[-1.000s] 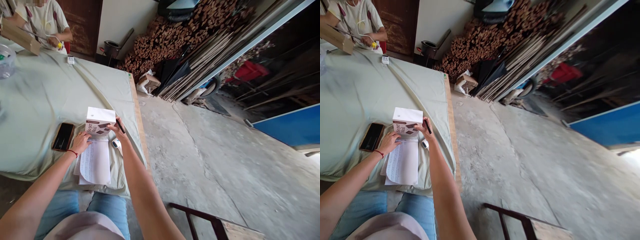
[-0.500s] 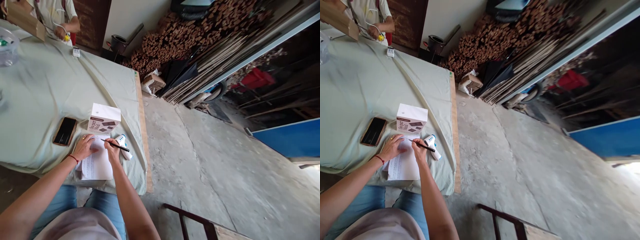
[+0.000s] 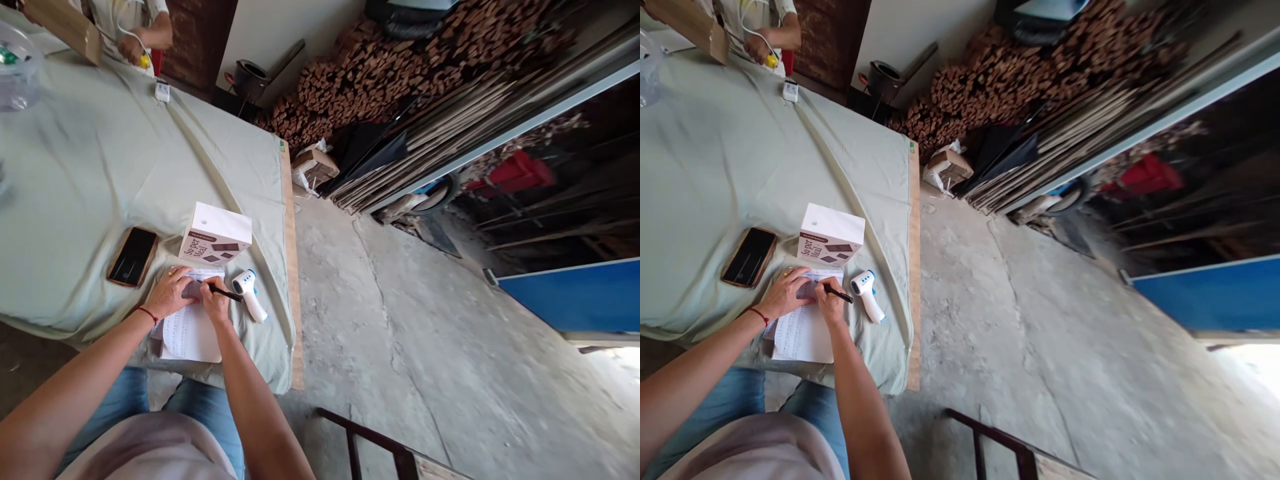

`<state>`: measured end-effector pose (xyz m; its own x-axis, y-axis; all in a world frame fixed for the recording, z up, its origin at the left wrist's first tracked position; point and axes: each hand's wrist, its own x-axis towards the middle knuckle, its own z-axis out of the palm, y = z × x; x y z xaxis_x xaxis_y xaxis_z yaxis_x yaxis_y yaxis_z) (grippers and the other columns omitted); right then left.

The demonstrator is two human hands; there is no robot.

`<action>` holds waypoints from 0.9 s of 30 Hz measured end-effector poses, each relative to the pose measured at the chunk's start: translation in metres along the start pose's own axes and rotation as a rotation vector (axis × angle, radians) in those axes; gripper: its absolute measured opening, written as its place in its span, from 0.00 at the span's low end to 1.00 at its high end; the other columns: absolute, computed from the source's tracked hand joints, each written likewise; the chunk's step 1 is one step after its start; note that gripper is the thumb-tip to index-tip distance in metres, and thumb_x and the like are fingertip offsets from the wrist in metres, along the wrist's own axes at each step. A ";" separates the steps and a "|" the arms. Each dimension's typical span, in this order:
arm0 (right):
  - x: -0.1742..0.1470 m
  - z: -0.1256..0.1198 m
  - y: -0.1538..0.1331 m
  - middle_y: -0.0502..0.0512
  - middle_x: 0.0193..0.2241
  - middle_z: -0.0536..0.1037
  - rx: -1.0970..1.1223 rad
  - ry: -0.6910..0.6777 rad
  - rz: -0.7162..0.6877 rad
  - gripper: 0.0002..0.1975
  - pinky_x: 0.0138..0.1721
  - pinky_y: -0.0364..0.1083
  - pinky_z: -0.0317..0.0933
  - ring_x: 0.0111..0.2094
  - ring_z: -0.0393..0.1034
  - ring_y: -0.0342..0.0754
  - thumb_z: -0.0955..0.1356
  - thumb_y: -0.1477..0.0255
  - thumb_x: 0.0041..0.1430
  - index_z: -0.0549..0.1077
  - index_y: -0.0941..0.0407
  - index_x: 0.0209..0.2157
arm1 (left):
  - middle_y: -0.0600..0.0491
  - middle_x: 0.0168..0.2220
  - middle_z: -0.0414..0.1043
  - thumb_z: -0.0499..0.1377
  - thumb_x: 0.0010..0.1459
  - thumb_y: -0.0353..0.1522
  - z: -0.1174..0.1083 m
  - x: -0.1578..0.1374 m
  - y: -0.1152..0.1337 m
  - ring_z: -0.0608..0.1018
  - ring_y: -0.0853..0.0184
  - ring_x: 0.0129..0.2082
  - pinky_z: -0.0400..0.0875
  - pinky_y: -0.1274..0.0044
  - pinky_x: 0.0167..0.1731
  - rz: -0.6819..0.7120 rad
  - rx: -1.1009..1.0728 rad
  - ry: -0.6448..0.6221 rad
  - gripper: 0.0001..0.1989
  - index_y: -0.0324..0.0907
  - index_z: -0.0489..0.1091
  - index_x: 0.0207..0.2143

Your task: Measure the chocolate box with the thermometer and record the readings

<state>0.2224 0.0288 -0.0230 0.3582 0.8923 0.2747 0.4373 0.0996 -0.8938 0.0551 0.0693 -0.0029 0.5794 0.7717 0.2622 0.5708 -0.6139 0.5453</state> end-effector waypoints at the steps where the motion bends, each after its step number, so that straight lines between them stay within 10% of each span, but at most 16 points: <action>1: 0.000 0.000 0.000 0.47 0.22 0.72 -0.009 -0.005 0.000 0.06 0.31 0.45 0.62 0.26 0.65 0.46 0.63 0.66 0.56 0.66 0.51 0.26 | 0.44 0.59 0.74 0.70 0.52 0.32 0.001 0.000 0.000 0.73 0.51 0.62 0.70 0.56 0.63 -0.003 -0.002 0.002 0.16 0.44 0.78 0.45; 27: 0.004 0.001 -0.005 0.47 0.22 0.70 -0.025 -0.006 0.029 0.06 0.32 0.46 0.63 0.26 0.63 0.46 0.62 0.66 0.55 0.63 0.50 0.26 | 0.45 0.60 0.73 0.67 0.53 0.34 -0.006 0.004 0.003 0.72 0.51 0.62 0.70 0.58 0.63 -0.019 0.001 -0.023 0.15 0.45 0.78 0.45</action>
<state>0.2211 0.0317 -0.0178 0.3662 0.8973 0.2464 0.4472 0.0625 -0.8922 0.0556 0.0719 0.0040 0.5817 0.7792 0.2334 0.5825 -0.5993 0.5492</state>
